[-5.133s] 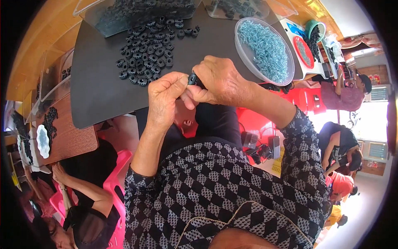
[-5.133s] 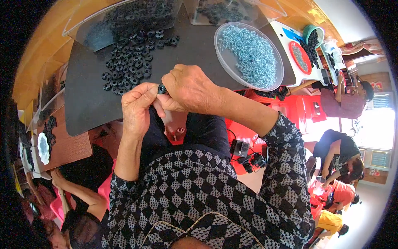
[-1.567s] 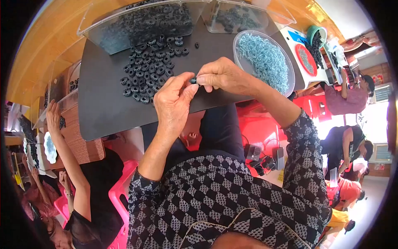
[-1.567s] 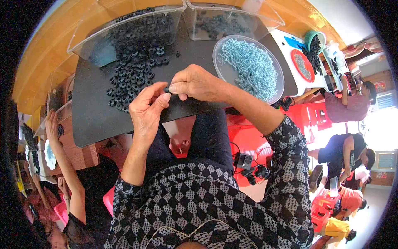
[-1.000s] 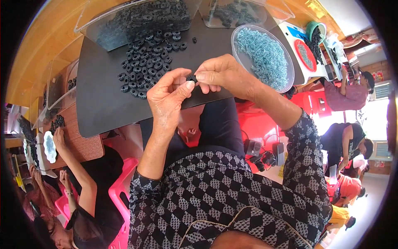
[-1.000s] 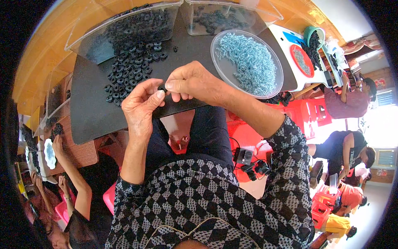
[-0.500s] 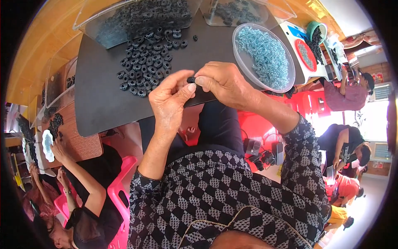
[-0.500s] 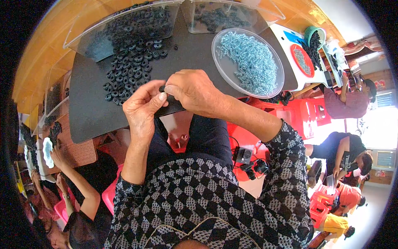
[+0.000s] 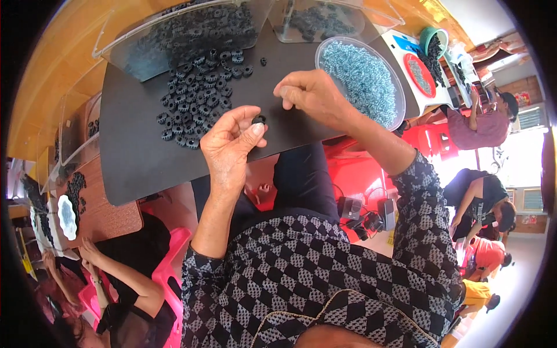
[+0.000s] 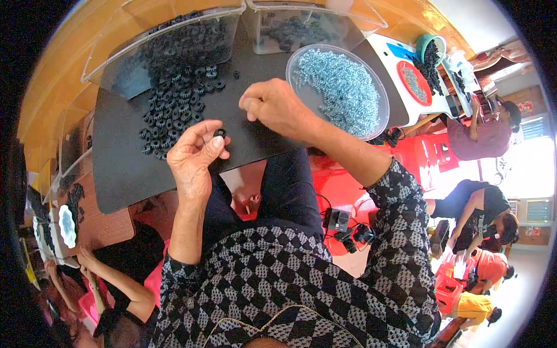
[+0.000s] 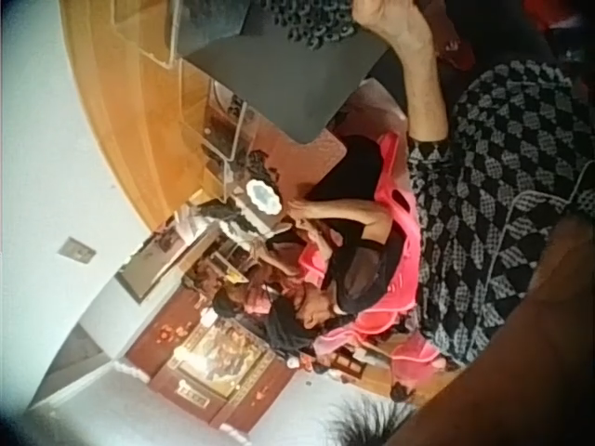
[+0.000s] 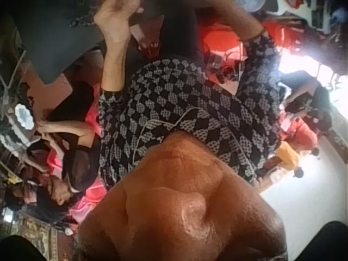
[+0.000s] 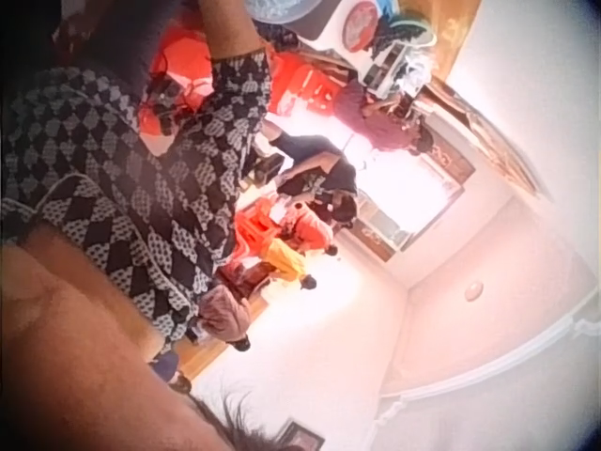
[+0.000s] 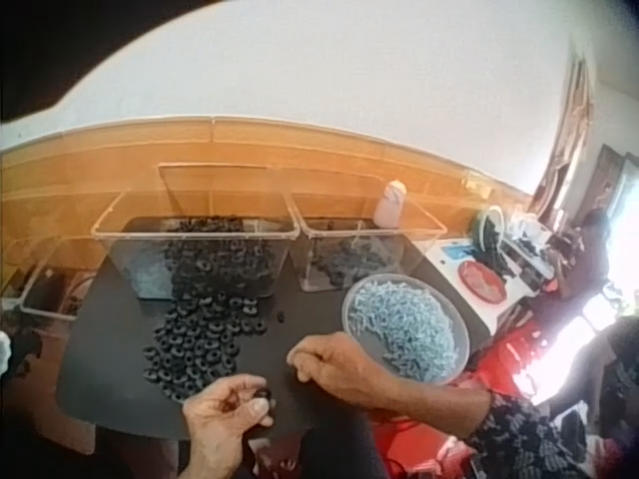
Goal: The person assembles small plastic components by hand, inserting pins into black plastic pieces and sorting the parts on the table.
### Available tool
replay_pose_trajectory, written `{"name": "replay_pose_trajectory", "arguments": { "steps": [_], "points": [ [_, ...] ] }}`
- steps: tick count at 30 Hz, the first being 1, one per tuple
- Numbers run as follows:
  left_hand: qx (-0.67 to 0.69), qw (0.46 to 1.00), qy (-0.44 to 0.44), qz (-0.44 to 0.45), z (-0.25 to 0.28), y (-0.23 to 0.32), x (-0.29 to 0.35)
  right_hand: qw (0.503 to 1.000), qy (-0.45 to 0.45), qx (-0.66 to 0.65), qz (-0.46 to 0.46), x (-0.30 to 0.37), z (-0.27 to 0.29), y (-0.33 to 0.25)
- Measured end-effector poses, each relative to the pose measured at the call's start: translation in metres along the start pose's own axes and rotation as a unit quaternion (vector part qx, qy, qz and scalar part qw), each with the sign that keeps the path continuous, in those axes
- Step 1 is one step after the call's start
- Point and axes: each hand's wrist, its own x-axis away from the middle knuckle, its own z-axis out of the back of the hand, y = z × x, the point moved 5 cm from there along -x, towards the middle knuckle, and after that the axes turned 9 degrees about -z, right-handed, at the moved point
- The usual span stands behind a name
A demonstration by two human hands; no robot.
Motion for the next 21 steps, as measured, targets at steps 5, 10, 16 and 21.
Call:
{"name": "replay_pose_trajectory", "arguments": {
  "steps": [5,10,16,21],
  "points": [
    [-0.02,1.0,-0.004,-0.004,0.008,-0.005,0.005,0.974,0.133,0.161,0.085,0.007,0.043,-0.001],
    [-0.033,0.999,-0.013,-0.029,0.002,-0.003,0.005,0.957,0.208,0.201,0.022,0.021,0.103,0.021],
    [-0.07,0.997,-0.02,-0.039,0.004,-0.004,0.005,0.928,0.136,0.344,0.047,0.016,0.082,0.043],
    [-0.062,0.997,-0.02,-0.031,0.005,-0.005,0.008,0.895,0.167,0.405,0.081,-0.004,0.067,0.057]
  ]
}}
